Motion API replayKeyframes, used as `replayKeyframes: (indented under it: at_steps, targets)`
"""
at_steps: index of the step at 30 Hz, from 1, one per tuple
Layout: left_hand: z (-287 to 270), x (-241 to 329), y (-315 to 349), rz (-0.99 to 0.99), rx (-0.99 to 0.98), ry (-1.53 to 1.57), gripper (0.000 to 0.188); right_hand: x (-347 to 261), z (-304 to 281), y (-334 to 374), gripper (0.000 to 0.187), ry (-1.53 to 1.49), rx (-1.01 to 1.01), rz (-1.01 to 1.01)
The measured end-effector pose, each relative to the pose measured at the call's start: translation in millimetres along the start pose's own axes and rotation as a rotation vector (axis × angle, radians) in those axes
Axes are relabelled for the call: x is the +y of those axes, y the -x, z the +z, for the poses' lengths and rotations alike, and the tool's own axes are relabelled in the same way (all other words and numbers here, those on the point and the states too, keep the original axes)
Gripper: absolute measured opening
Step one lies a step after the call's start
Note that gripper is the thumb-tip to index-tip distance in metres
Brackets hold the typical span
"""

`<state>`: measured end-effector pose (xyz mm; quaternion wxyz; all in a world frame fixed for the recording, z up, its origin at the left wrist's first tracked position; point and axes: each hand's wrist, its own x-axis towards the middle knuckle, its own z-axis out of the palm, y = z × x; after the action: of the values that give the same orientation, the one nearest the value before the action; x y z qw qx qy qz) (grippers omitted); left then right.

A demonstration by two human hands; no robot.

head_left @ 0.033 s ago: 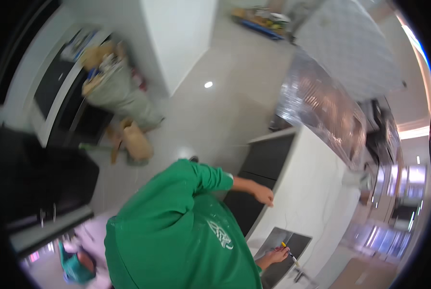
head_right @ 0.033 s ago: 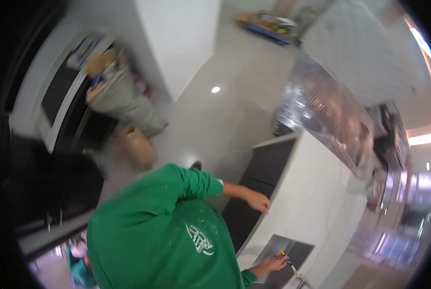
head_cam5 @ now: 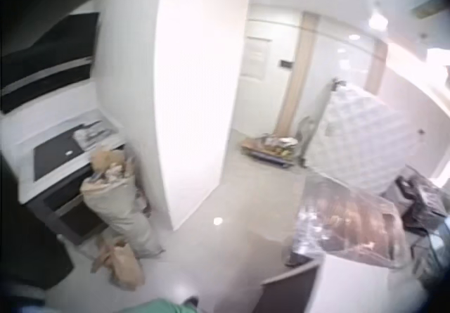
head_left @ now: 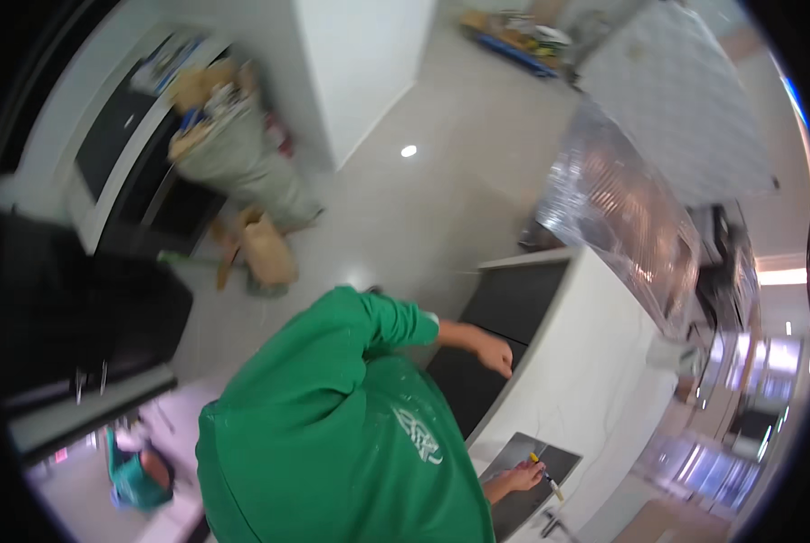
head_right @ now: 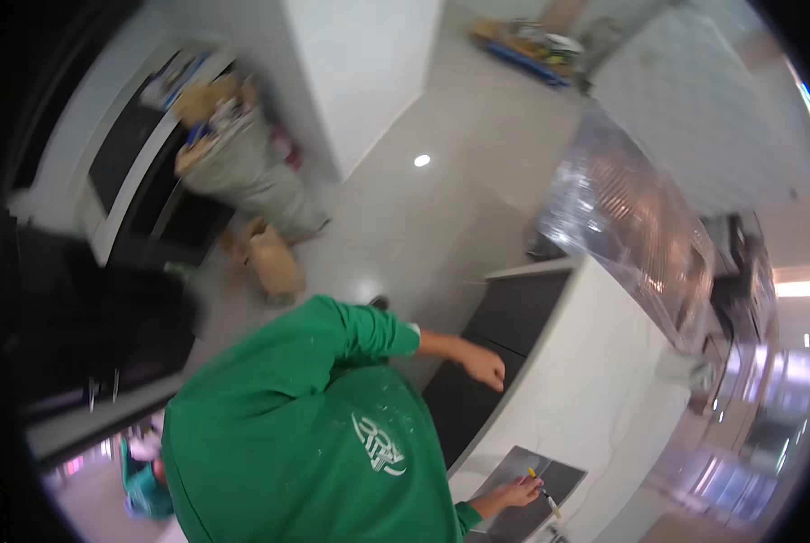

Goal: The person cleans a paintbrush by rinsing it under a faucet in a sink and then dips the brush into a paint container.

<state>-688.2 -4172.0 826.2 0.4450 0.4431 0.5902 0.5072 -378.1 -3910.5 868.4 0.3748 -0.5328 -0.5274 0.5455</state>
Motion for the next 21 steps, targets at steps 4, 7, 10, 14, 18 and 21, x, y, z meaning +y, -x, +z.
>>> replayKeyframes:
  at_steps: [4, 7, 10, 14, 18, 21]
  targets:
    - [-92, -63, 121, -0.368, 0.418, -0.011, 0.052, -50, 126, 43, 0.038, 0.177, -0.034, -0.143]
    - [-142, -90, 175, -0.584, 0.57, 0.162, 0.053, -71, 204, 30, 0.038, 0.25, -0.145, -0.187]
    - [-181, -127, 196, -0.649, 0.791, 0.218, 0.052, -96, 294, 17, 0.036, 0.267, -0.255, -0.244]
    - [-205, -204, 250, -0.807, 1.047, 0.027, 0.047, -128, 432, 16, 0.034, 0.296, -0.427, -0.365]
    - [-272, -220, 269, -0.932, 1.023, 0.06, 0.045, -147, 539, -31, 0.029, 0.199, -0.469, -0.47]
    - [-280, -221, 308, -1.159, 1.339, 0.41, 0.039, -157, 617, -47, 0.022, 0.092, -0.582, -0.508]
